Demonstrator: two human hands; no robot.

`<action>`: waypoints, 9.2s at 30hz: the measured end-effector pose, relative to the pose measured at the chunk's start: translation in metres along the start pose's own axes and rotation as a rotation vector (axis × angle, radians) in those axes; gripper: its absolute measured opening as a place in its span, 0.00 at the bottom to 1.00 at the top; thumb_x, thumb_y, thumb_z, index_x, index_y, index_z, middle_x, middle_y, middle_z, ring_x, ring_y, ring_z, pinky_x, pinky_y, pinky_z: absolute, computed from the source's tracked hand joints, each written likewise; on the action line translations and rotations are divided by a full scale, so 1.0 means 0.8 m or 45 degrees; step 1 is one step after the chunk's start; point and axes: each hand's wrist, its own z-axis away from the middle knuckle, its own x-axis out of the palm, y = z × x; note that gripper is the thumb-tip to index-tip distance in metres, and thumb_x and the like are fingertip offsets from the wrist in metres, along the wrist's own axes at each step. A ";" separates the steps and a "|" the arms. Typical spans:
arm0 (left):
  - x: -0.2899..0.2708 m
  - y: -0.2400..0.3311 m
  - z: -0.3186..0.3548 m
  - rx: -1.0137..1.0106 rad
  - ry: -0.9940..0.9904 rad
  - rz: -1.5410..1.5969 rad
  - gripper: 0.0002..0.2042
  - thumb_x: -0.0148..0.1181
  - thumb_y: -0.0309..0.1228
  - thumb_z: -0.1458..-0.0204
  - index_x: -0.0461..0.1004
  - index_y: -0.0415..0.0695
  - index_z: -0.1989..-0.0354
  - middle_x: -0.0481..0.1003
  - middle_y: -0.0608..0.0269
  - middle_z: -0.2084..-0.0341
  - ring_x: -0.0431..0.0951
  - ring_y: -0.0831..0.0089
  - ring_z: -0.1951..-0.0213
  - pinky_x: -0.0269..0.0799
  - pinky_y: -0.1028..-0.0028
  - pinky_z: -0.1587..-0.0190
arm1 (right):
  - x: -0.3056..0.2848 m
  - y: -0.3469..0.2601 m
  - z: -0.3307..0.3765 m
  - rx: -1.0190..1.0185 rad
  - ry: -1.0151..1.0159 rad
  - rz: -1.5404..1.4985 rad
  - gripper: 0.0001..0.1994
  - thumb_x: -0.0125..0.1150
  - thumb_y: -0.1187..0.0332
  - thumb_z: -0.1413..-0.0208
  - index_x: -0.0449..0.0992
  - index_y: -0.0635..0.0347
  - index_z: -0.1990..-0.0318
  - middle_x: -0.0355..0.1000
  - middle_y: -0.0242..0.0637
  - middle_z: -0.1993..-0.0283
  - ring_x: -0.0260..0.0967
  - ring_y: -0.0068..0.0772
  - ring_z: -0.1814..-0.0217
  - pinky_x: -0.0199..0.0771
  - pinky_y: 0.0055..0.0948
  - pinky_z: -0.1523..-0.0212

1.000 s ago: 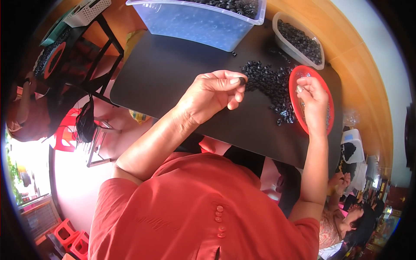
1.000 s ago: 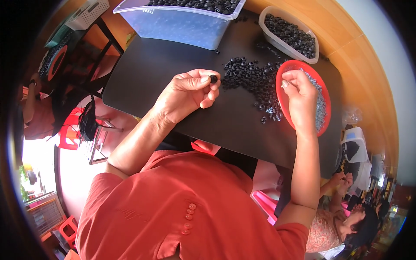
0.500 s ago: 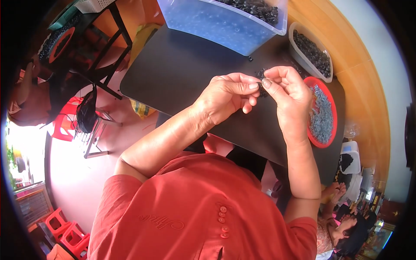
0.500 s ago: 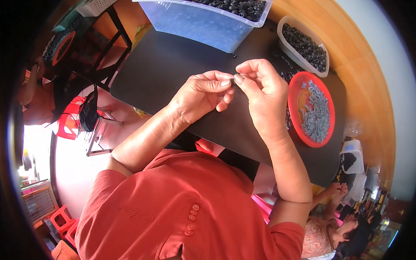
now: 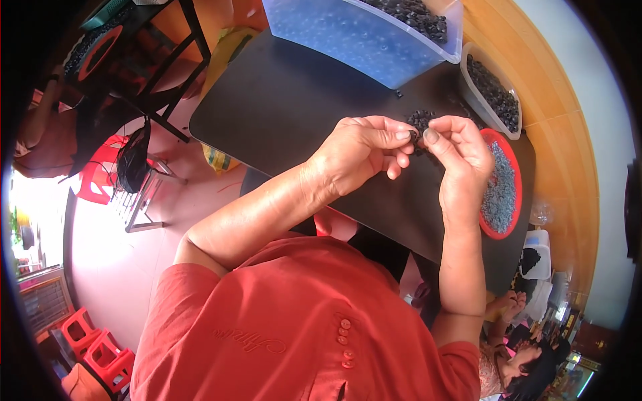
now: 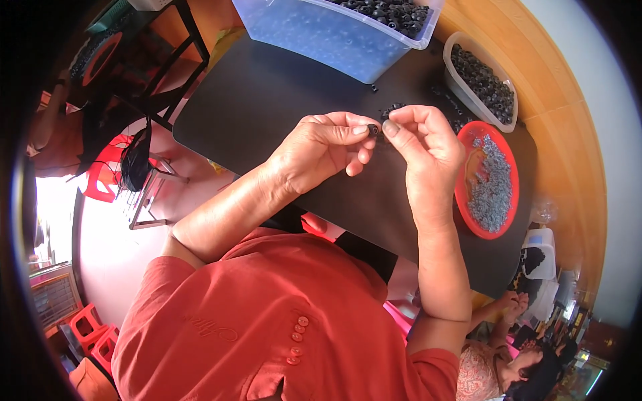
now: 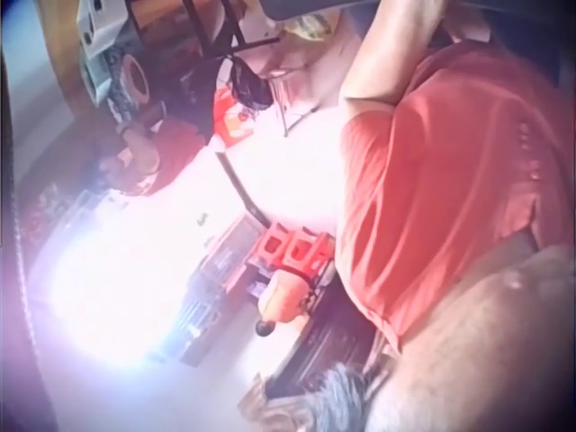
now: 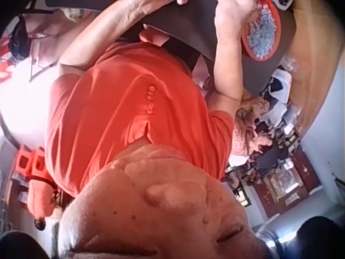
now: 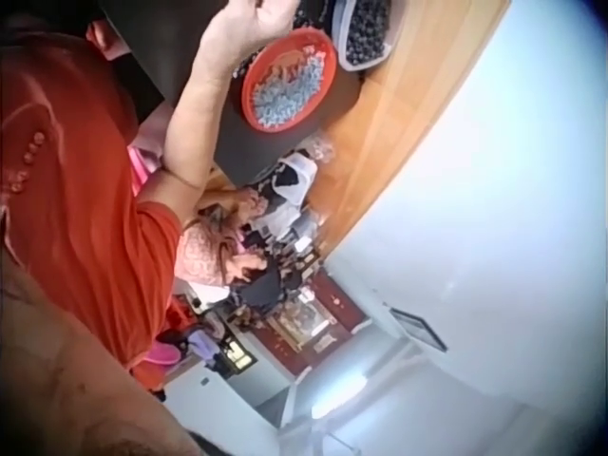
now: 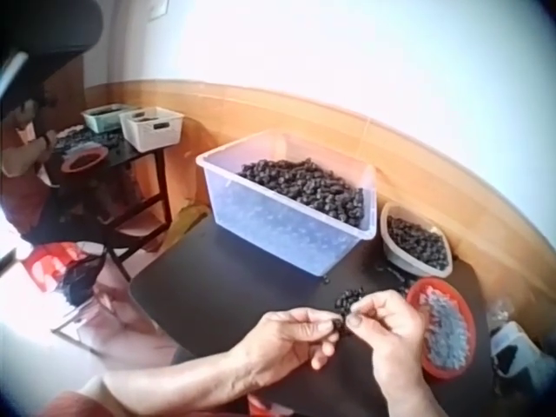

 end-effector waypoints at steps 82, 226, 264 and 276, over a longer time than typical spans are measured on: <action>0.056 0.009 -0.068 -0.079 -0.036 -0.289 0.08 0.57 0.24 0.40 0.75 0.32 0.57 0.76 0.57 0.68 0.78 0.69 0.69 0.74 0.73 0.68 | -0.059 -0.012 -0.023 -0.455 0.075 0.567 0.08 0.62 0.87 0.51 0.74 0.68 0.65 0.75 0.35 0.66 0.75 0.21 0.67 0.74 0.20 0.66; 0.058 0.003 -0.061 0.050 0.007 -0.222 0.03 0.63 0.21 0.48 0.78 0.33 0.67 0.79 0.55 0.71 0.78 0.69 0.69 0.73 0.72 0.68 | -0.036 0.025 -0.029 -1.008 0.276 1.092 0.11 0.64 0.78 0.59 0.72 0.63 0.65 0.67 0.39 0.71 0.68 0.44 0.70 0.69 0.38 0.70; 0.060 -0.019 -0.009 0.818 0.130 -0.962 0.03 0.61 0.21 0.45 0.76 0.32 0.66 0.78 0.58 0.71 0.75 0.74 0.71 0.71 0.76 0.66 | -0.022 -0.003 -0.010 -0.757 0.049 0.778 0.02 0.56 0.76 0.39 0.71 0.64 0.64 0.71 0.40 0.70 0.71 0.38 0.70 0.69 0.32 0.69; 0.033 -0.010 -0.036 0.208 0.113 -0.164 0.04 0.60 0.24 0.43 0.75 0.35 0.66 0.77 0.56 0.71 0.76 0.68 0.71 0.72 0.70 0.66 | -0.016 0.006 -0.011 -0.760 0.009 0.846 0.13 0.62 0.82 0.48 0.74 0.64 0.54 0.70 0.37 0.63 0.72 0.28 0.66 0.74 0.26 0.67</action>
